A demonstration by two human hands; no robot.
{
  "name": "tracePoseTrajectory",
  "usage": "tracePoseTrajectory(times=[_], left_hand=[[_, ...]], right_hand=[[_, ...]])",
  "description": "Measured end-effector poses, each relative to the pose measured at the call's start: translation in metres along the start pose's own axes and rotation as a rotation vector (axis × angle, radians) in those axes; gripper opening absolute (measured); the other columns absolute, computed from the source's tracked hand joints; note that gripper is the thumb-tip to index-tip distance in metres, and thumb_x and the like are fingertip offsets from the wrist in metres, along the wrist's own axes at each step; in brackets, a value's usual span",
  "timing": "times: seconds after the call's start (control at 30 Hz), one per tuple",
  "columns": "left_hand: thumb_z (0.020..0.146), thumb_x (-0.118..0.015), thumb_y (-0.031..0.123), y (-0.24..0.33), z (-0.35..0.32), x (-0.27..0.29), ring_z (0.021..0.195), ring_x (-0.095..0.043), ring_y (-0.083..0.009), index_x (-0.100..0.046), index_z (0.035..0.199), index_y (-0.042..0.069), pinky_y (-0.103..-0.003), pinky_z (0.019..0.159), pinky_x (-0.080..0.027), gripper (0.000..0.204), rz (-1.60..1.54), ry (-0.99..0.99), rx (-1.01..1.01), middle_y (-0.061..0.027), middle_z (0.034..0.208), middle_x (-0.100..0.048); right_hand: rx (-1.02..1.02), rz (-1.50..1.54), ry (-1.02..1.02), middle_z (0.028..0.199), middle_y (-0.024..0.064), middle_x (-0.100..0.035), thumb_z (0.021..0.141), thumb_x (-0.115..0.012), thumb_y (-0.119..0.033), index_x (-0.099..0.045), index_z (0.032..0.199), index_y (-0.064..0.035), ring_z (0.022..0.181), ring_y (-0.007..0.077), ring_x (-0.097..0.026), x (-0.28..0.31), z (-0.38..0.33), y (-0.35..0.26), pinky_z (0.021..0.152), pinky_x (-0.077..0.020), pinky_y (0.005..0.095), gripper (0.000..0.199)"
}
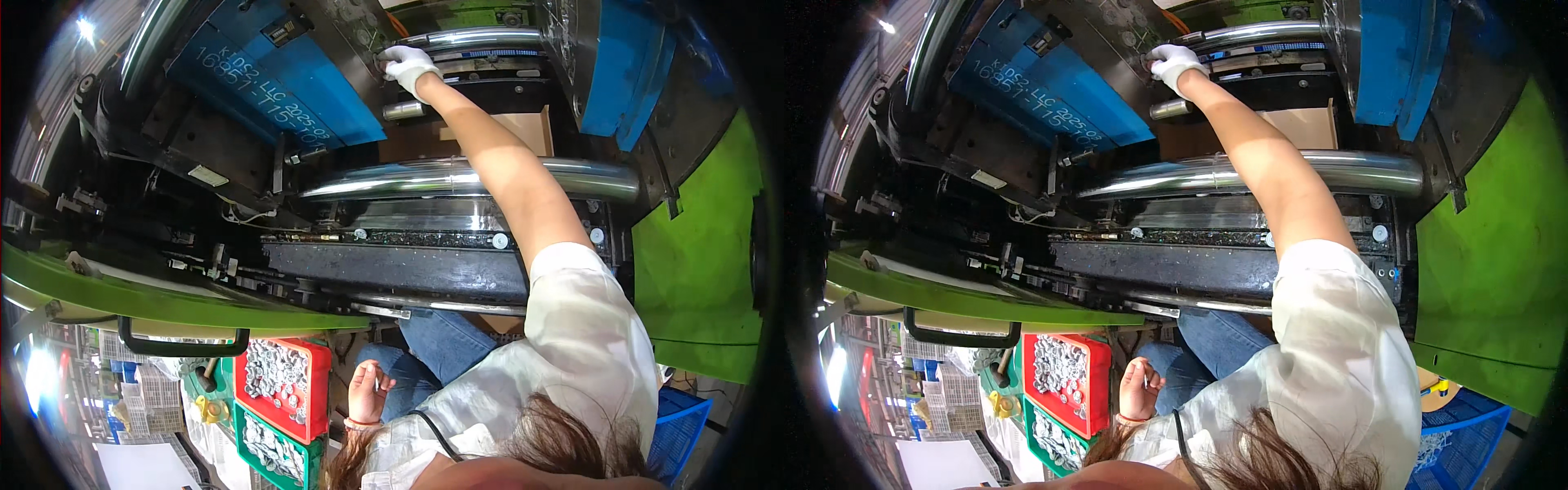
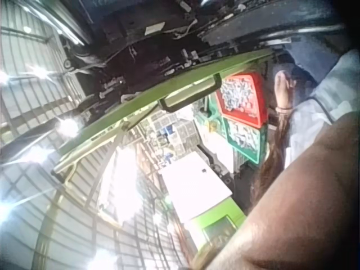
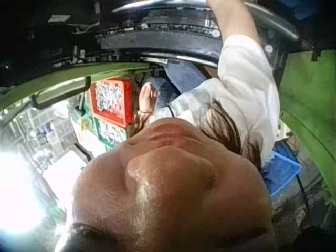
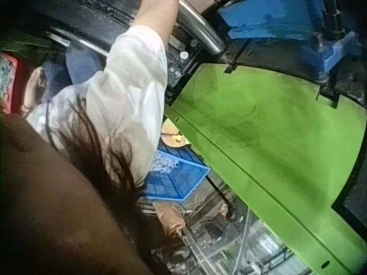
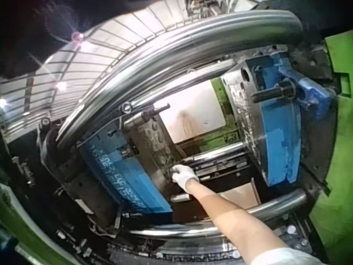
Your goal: Inspecting and processing plastic components at a manual assembly station including interaction with molding machinery.
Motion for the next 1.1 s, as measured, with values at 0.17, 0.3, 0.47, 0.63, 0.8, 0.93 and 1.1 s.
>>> tracePoseTrajectory(times=[0.17,0.3,0.47,0.63,0.8,0.93,1.1], left_hand=[[0.096,-0.053,0.021,-0.001,0.002,0.0,0.063,-0.046,-0.0129,-0.055,0.104,0.009,-0.034,0.07,-0.05,0.015,0.012,0.005,0.017,0.0005,0.071,-0.046],[0.096,-0.053,0.021,-0.003,0.006,-0.001,0.062,-0.045,-0.0127,-0.055,0.104,0.009,-0.033,0.07,-0.05,0.014,-0.001,-0.003,0.024,0.0004,0.071,-0.046],[0.097,-0.052,0.022,0.003,0.013,-0.015,0.058,-0.044,-0.0114,-0.055,0.104,0.009,-0.032,0.065,-0.05,0.015,0.035,-0.023,0.043,0.0006,0.073,-0.047],[0.099,-0.047,0.029,0.036,0.024,-0.053,0.049,-0.041,-0.008,-0.054,0.106,0.007,-0.024,0.048,-0.045,0.024,0.343,-0.067,-0.122,-0.0003,0.074,-0.049],[0.094,-0.044,0.002,0.089,0.034,-0.099,0.077,-0.05,-0.0096,-0.029,0.144,0.009,-0.026,0.068,-0.05,0.053,0.399,-0.138,-0.328,-0.0036,0.102,-0.049],[0.087,-0.053,-0.007,0.119,0.048,-0.138,0.087,-0.058,-0.013,-0.015,0.147,0.006,-0.027,0.077,-0.051,0.072,0.383,-0.139,-0.687,-0.0083,0.1,-0.058],[0.088,-0.06,0.0,0.131,0.051,-0.164,0.092,-0.062,-0.015,-0.033,0.135,0.003,-0.028,0.082,-0.052,0.054,0.233,-0.115,-0.642,-0.0104,0.103,-0.061]], right_hand=[[0.063,-0.103,0.0,0.099,0.0102,-0.069,0.082,-0.059,-0.013,-0.068,0.108,-0.0097,0.088,0.0211,-0.066,0.0,0.003,0.001,0.081,-0.051,0.0308,0.028],[0.03,-0.198,0.039,0.1,0.011,-0.068,0.081,-0.059,-0.017,-0.069,0.106,-0.0123,0.093,0.0256,-0.065,0.001,0.002,0.002,0.085,-0.0496,0.0325,0.026],[0.269,-0.367,-0.041,0.115,0.0135,-0.062,0.084,-0.055,-0.023,-0.064,0.115,-0.0136,0.107,0.0296,-0.058,0.007,-0.009,0.001,0.095,-0.0442,0.0354,0.033],[0.171,-0.302,0.349,0.109,0.013,-0.065,0.086,-0.054,-0.02,-0.064,0.112,-0.0097,0.102,0.0305,-0.061,0.017,-0.029,-0.042,0.09,-0.0474,0.0366,0.029],[0.321,-0.037,-0.241,0.1,0.0057,-0.067,0.091,-0.057,-0.023,-0.063,0.112,-0.0066,0.082,0.0123,-0.059,-0.004,-0.124,-0.126,0.072,-0.0485,0.0257,0.028],[0.193,-0.041,-0.952,0.096,0.0038,-0.066,0.089,-0.063,-0.023,-0.063,0.11,-0.0053,0.083,0.0094,-0.058,-0.026,-0.224,-0.154,0.073,-0.0479,0.0251,0.027],[-0.093,0.096,-0.988,0.089,0.0026,-0.063,0.085,-0.069,-0.026,-0.063,0.101,-0.0031,0.081,0.0085,-0.056,-0.025,-0.248,-0.162,0.074,-0.047,0.0247,0.028]])
Point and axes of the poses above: each hand's wrist, its own z-axis towards the middle knuckle, its own x-axis out of the back of the hand, y = z × x, the point moved 1 cm from there along z, towards the middle knuckle
